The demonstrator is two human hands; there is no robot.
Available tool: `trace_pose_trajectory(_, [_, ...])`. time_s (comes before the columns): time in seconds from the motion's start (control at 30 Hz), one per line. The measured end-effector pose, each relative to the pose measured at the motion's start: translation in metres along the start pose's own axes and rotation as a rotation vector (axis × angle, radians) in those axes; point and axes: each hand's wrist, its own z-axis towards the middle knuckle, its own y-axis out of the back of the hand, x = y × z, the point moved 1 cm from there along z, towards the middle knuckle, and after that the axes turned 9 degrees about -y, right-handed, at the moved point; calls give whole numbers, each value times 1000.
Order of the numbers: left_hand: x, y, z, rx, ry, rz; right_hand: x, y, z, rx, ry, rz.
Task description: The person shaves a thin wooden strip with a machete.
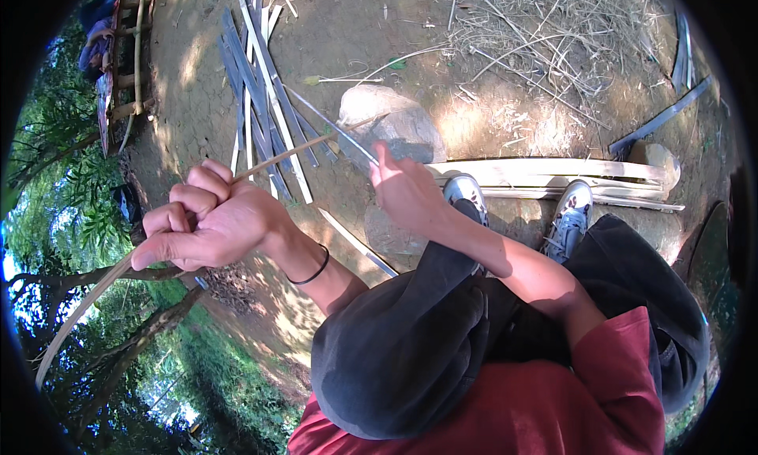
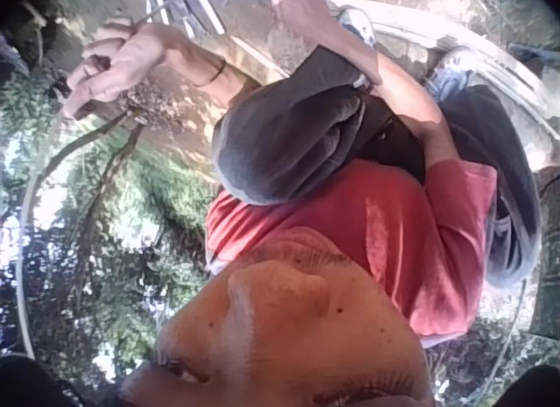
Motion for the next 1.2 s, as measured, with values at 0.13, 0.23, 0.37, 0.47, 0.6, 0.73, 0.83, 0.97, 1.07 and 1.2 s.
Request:
trace_pose_trajectory(0.13, [-1, 2, 7, 13, -5, 9, -4, 8, 10, 19, -38, -19])
trace_pose_trajectory(0.23, [2, 4, 3, 52, 45, -145, 20, 19, -3, -99, 66, 25])
trace_pose_trajectory(0.37, [5, 1, -1, 76, 139, -362, 33, 34, -7, 109, -24, 0])
trace_pose_trajectory(0.47, [0, -5, 2, 173, 55, -191, -15, 0, 10, 56, -68, -58])
trace_pose_trajectory(0.6, [2, -6, 4, 87, 36, -118, -18, 0, 18, 62, -147, 61])
trace_pose_trajectory(0.73, [9, 2, 2, 178, 29, -259, 13, 17, 8, 101, -50, 71])
trace_pose_trajectory(0.83, [0, -2, 3, 139, 27, -136, -13, -4, 12, 112, -138, 49])
trace_pose_trajectory(0.97, [5, -8, 3, 103, 12, -132, -51, -22, 32, 27, -148, 49])
trace_pose_trajectory(1.07, [8, -1, 4, 115, 5, -141, -28, -25, 15, -9, -78, 76])
trace_pose_trajectory(1.2, [3, -13, 1, 88, -27, -30, -41, -30, 23, -2, -139, -15])
